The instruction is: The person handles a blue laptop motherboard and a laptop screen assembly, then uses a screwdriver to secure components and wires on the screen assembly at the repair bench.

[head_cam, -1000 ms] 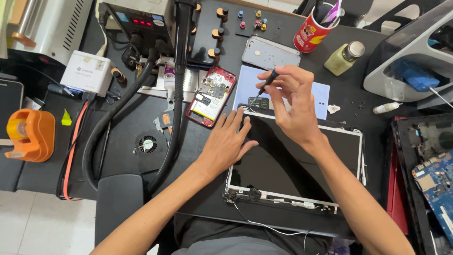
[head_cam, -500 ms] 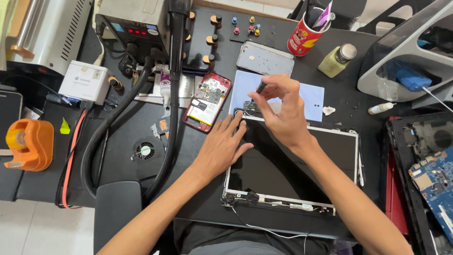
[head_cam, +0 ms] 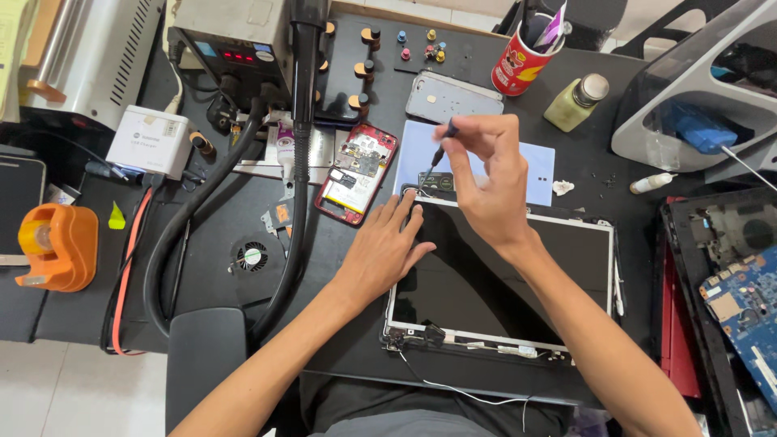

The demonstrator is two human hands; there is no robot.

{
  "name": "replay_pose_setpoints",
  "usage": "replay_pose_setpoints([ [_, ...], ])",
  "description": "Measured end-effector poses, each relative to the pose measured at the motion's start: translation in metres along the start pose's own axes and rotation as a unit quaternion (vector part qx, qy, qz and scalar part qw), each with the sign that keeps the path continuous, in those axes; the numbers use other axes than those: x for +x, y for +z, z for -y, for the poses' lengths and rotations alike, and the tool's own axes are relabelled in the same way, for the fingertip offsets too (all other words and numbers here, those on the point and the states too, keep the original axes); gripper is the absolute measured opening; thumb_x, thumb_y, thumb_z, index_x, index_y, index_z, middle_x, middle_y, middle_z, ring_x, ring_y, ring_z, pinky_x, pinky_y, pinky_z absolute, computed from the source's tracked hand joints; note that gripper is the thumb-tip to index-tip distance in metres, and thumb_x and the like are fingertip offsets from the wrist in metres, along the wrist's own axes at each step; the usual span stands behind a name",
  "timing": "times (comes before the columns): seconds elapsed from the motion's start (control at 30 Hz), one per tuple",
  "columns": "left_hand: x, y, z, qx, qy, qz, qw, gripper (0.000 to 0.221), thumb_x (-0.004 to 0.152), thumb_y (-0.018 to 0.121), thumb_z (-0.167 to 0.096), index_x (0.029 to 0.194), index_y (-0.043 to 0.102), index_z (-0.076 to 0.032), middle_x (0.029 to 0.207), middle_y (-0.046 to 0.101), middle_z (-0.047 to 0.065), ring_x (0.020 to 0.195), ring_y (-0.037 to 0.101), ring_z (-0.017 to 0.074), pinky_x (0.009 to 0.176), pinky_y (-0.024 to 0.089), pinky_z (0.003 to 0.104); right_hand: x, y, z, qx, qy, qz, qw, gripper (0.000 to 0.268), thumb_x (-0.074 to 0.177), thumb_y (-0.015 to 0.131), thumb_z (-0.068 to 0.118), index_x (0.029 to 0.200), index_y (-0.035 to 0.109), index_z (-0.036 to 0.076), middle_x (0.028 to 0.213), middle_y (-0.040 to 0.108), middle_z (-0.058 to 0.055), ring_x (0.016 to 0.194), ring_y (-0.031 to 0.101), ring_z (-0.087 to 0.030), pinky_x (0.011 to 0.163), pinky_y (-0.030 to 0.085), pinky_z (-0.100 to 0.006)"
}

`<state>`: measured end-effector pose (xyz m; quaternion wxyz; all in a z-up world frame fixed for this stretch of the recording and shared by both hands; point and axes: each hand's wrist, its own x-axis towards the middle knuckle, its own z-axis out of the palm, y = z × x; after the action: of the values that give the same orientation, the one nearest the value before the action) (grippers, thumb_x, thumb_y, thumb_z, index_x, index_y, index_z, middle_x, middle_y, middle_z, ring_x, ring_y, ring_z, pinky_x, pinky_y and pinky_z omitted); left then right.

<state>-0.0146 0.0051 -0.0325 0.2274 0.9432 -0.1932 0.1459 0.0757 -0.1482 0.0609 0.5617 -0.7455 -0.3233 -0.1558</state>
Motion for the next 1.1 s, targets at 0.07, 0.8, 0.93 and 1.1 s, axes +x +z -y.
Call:
replay_pose_setpoints([
  [0.07,0.000,0.001,0.000,-0.003,0.000,0.001,1.000,0.058,0.095,0.067,-0.038,0.129,0.057,0.008,0.145,0.050,0.031,0.130,0.052,0.0470,0.106,0.043,0.051,0.001,0.000,0.001,-0.012,-0.005,-0.007,1.000,0.036,0.100,0.076,-0.007,0.125,0.051,0.001,0.116,0.055,-0.010,0.106,0.069,-0.019,0.097,0.060,-0.031],
  [0.8,0.001,0.000,0.000,0.002,0.006,0.001,1.000,0.057,0.095,0.068,-0.037,0.127,0.056,0.008,0.144,0.051,0.032,0.128,0.052,0.0468,0.104,0.044,0.051,-0.001,0.002,-0.005,0.004,0.017,-0.003,1.000,0.032,0.100,0.077,-0.006,0.119,0.053,0.001,0.115,0.059,-0.010,0.107,0.066,-0.018,0.097,0.057,-0.028],
  [0.93,0.000,0.000,0.000,0.001,0.007,-0.009,1.000,0.057,0.095,0.068,-0.037,0.128,0.057,0.007,0.144,0.051,0.031,0.128,0.053,0.0467,0.105,0.044,0.051,-0.001,-0.002,-0.004,-0.015,-0.059,0.012,0.998,0.030,0.101,0.072,-0.010,0.121,0.052,0.000,0.133,0.056,-0.017,0.125,0.065,-0.023,0.109,0.057,-0.033],
  [1.1,0.001,-0.001,-0.001,0.005,0.008,-0.003,1.000,0.056,0.095,0.068,-0.037,0.127,0.057,0.008,0.143,0.052,0.031,0.127,0.053,0.0466,0.103,0.045,0.050,0.001,0.000,0.000,0.008,-0.009,-0.013,1.000,0.032,0.098,0.078,-0.008,0.117,0.055,0.000,0.114,0.059,-0.012,0.105,0.067,-0.017,0.096,0.059,-0.029],
])
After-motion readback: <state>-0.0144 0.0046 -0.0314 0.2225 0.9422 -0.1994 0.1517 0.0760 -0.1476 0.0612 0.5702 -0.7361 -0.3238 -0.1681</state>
